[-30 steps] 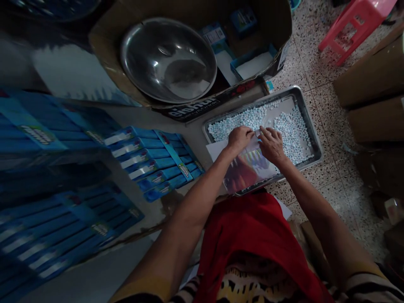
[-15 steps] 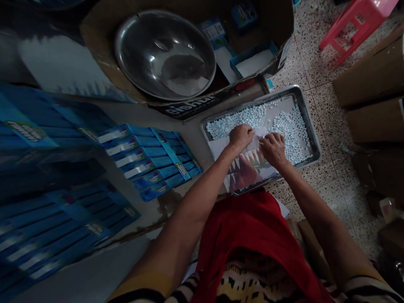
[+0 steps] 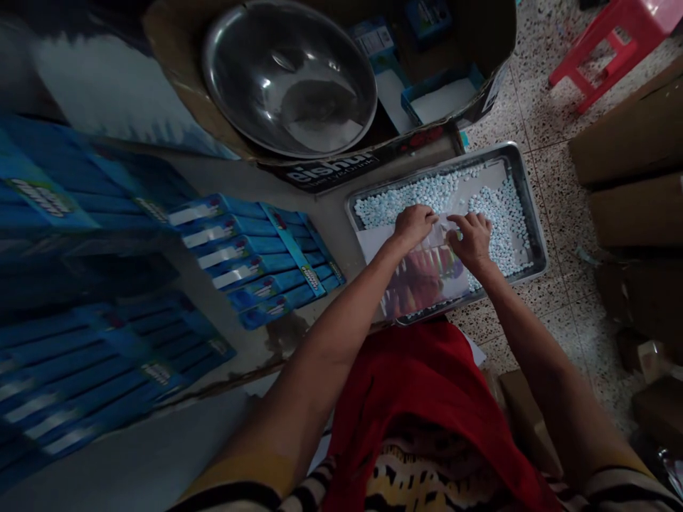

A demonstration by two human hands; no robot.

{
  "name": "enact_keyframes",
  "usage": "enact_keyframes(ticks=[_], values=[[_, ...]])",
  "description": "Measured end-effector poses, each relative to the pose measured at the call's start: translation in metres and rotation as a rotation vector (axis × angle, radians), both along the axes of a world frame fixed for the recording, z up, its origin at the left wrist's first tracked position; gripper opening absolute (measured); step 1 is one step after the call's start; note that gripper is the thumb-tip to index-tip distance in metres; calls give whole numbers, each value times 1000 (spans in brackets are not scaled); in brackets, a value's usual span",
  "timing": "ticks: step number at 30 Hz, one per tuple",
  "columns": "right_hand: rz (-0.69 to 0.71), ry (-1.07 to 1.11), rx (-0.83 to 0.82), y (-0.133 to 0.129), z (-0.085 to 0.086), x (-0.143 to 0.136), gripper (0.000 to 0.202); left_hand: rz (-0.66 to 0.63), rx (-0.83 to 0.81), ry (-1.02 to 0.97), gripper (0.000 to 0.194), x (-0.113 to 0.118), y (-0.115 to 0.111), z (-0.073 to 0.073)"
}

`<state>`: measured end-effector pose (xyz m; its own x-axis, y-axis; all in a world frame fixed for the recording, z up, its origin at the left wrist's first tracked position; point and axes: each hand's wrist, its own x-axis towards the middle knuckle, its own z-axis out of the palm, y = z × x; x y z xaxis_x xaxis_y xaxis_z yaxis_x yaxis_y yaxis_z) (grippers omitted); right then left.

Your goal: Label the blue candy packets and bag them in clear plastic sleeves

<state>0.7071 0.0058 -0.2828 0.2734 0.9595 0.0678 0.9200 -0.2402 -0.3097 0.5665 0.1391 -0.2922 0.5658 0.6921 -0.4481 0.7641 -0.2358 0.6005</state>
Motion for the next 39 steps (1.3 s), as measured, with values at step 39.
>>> enact_keyframes(ticks=[39], values=[[-33, 145, -80, 9, -10, 9, 25, 7, 75, -43, 74, 2, -27, 18]])
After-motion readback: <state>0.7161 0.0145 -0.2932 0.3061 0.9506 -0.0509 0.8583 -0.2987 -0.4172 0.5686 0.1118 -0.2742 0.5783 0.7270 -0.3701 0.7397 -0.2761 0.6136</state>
